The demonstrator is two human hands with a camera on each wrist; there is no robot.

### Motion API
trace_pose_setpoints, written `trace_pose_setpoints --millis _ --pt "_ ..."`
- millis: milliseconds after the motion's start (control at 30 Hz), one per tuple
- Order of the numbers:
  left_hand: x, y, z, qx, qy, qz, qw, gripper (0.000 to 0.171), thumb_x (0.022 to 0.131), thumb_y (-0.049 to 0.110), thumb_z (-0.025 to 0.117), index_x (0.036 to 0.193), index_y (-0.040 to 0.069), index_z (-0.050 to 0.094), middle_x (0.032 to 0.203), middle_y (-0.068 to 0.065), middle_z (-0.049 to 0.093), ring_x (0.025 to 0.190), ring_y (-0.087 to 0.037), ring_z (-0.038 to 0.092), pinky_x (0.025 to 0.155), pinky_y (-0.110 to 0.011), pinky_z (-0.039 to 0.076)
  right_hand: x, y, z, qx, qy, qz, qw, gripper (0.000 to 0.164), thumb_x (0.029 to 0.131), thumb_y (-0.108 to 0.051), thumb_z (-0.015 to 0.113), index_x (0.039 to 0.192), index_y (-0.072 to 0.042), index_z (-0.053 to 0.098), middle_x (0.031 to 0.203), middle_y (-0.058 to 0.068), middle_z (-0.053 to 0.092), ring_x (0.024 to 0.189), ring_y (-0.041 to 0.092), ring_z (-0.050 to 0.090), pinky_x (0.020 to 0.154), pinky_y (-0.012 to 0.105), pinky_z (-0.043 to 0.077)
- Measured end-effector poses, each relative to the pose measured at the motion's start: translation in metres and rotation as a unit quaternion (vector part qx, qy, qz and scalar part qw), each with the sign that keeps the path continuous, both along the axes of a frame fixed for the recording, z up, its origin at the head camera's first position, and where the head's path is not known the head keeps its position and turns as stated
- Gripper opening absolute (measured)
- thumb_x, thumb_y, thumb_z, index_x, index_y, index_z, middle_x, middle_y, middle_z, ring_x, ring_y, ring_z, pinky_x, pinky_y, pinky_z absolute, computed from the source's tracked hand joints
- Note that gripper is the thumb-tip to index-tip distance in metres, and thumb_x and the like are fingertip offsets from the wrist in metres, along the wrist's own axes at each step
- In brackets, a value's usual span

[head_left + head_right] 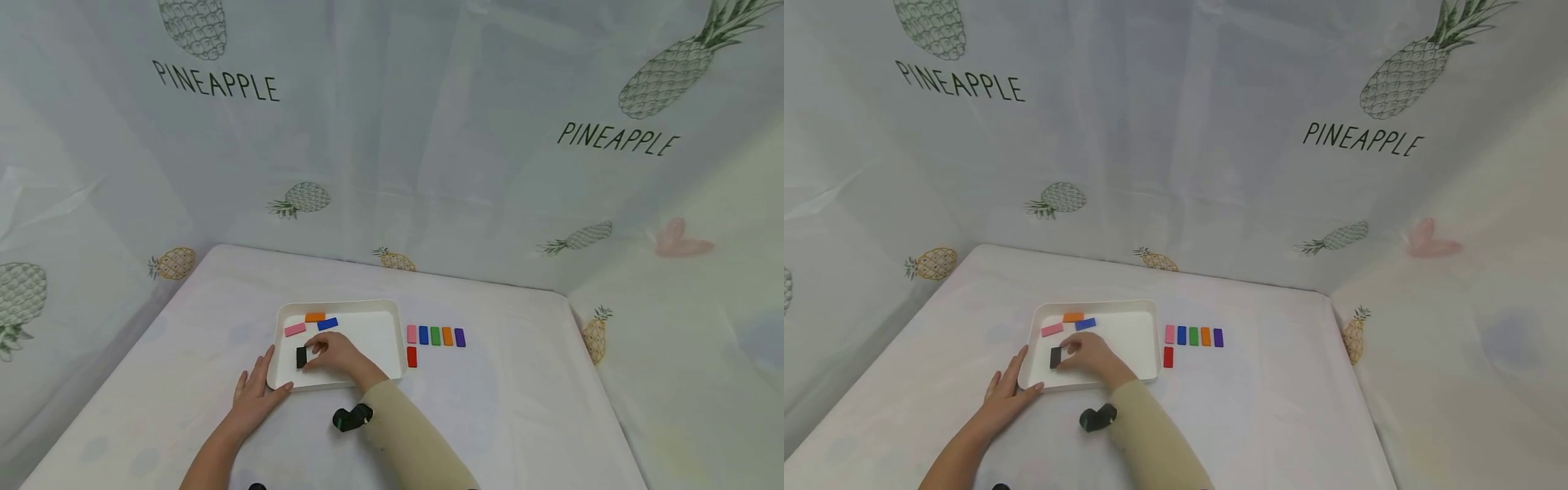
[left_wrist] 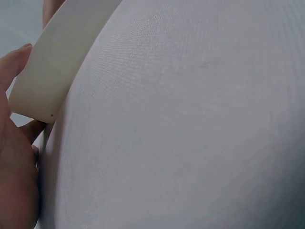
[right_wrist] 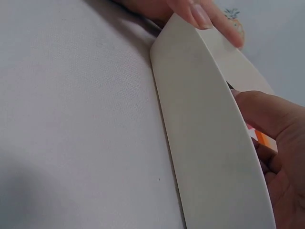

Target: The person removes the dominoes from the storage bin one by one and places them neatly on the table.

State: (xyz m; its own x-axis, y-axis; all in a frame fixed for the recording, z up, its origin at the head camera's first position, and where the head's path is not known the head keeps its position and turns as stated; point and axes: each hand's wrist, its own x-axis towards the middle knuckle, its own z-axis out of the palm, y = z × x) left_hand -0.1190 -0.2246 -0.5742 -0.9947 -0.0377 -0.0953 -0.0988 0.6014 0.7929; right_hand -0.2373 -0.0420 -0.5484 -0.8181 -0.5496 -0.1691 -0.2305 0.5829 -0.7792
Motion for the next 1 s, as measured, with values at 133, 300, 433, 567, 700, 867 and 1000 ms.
trace_pose_setpoints --millis 133,300,433,567,700,867,1000 --pt "0.0 -0.001 0.0 0.0 -0.001 0.0 1.0 0.095 0.088 0.043 0.066 0.156 0.007 0.009 0.156 -0.03 0.013 0.144 -0.047 0.001 0.111 -0.061 -0.01 0.003 0.007 0.0 -0.01 -0.008 -0.006 1.0 0.038 0.073 -0.023 0.087 0.108 -0.015 0.072 0.079 -0.009 0.058 0.072 0.006 0.051 0.066 0.019 0.044" --pt "0.0 0.001 0.001 -0.007 0.002 0.003 1.0 0.095 0.088 0.043 0.065 0.155 0.005 0.01 0.156 -0.031 0.013 0.144 -0.047 0.001 0.11 -0.062 -0.01 0.005 0.017 0.002 -0.015 -0.014 -0.015 1.0 0.037 0.075 -0.024 0.086 0.108 -0.016 0.072 0.079 -0.01 0.06 0.072 0.006 0.052 0.066 0.02 0.045" --pt "-0.001 0.002 0.002 -0.007 0.002 0.003 1.0 0.095 0.088 0.042 0.065 0.155 0.005 0.01 0.156 -0.031 0.013 0.144 -0.048 0.001 0.11 -0.062 -0.01 0.006 0.026 0.006 -0.033 -0.032 -0.021 0.999 0.038 0.076 -0.023 0.085 0.111 -0.015 0.071 0.08 -0.01 0.063 0.072 0.007 0.055 0.066 0.021 0.046" --pt "0.0 0.003 0.001 -0.006 -0.001 0.002 1.0 0.094 0.089 0.042 0.065 0.155 0.005 0.009 0.156 -0.031 0.012 0.144 -0.047 0.0 0.11 -0.062 -0.011 0.006 0.037 0.009 -0.063 -0.058 -0.032 0.996 0.038 0.078 -0.018 0.083 0.114 -0.011 0.07 0.08 -0.009 0.067 0.072 0.008 0.059 0.066 0.022 0.048" --pt "0.0 0.003 0.001 -0.007 0.002 0.004 1.0 0.094 0.088 0.042 0.065 0.155 0.005 0.009 0.156 -0.031 0.012 0.144 -0.047 0.001 0.11 -0.062 -0.01 0.006 0.048 0.008 -0.088 -0.079 -0.051 0.992 0.039 0.08 -0.015 0.08 0.117 -0.01 0.069 0.081 -0.007 0.07 0.072 0.008 0.063 0.065 0.023 0.05" --pt "0.001 0.003 0.0 -0.008 0.013 0.004 0.9999 0.094 0.089 0.041 0.065 0.155 0.005 0.009 0.156 -0.03 0.014 0.144 -0.047 0.002 0.11 -0.062 -0.01 0.008 0.063 0.011 -0.115 -0.083 -0.073 0.987 0.04 0.08 -0.014 0.079 0.118 -0.009 0.068 0.082 -0.005 0.071 0.073 0.01 0.064 0.066 0.025 0.05" --pt "0.001 0.003 -0.001 -0.011 0.021 0.004 0.9997 0.094 0.088 0.042 0.065 0.155 0.005 0.01 0.156 -0.031 0.015 0.144 -0.048 0.003 0.11 -0.062 -0.008 0.011 0.075 0.014 -0.133 -0.088 -0.104 0.982 0.04 0.081 -0.014 0.079 0.12 -0.009 0.067 0.082 -0.005 0.071 0.076 0.01 0.064 0.069 0.024 0.05"
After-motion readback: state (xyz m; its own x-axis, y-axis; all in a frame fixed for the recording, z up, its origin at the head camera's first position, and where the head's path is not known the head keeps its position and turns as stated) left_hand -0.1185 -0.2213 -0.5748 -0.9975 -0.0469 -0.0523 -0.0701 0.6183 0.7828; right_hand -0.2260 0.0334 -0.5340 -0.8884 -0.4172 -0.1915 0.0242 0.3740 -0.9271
